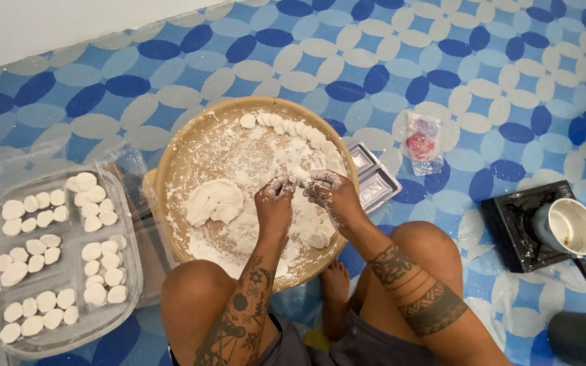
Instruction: Shaping small balls of dough from a larger mass and arranging them on a tray.
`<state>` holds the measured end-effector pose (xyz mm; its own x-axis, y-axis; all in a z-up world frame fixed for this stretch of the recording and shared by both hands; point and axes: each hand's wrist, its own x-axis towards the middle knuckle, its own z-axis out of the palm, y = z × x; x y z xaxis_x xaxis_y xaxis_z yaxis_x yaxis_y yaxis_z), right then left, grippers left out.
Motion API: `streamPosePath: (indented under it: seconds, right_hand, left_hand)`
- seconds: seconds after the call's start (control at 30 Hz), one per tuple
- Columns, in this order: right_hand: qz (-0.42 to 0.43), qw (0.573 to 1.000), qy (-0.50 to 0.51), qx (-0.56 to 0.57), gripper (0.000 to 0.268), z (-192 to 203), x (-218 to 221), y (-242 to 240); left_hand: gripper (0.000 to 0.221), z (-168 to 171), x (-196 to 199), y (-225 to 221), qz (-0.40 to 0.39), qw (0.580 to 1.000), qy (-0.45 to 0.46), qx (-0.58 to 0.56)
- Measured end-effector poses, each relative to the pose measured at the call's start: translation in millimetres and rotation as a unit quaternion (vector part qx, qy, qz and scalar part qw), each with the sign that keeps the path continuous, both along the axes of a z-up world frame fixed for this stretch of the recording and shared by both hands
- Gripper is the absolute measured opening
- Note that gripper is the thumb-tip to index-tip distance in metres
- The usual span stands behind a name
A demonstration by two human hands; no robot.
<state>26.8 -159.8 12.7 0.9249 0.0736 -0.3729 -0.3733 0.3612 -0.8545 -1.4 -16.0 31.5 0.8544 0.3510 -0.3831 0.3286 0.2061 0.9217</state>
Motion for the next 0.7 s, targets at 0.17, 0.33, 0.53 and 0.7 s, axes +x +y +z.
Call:
streamPosePath:
  seconds: [0.17,0.33,0.53,0.7]
  right_hand:
    - [-0.009,0.997,-0.040,-0.064,0.030,6.6,-10.0,5.4]
    - [-0.007,0.984,-0.084,-0.158,0.024,29.4,-21.4,4.4]
    - [-0.018,0.980,-0.095,-0.174,0.021,80.1,-48.8,11.4]
    - [-0.022,0.983,-0.110,-0.145,0.030,73.3,-50.0,4.6]
  left_hand:
    - [0.019,-43.8,0.2,0.4,-0.009,1.000,0.020,0.001]
    - [0.020,-12.7,-17.0,-4.0,-0.049,0.998,0.032,0.027]
    - [0.018,7.9,-26.7,-3.4,-0.085,0.990,-0.078,0.085]
    - [0.017,-3.2,-38.5,-2.3,-0.060,0.997,-0.049,0.001]
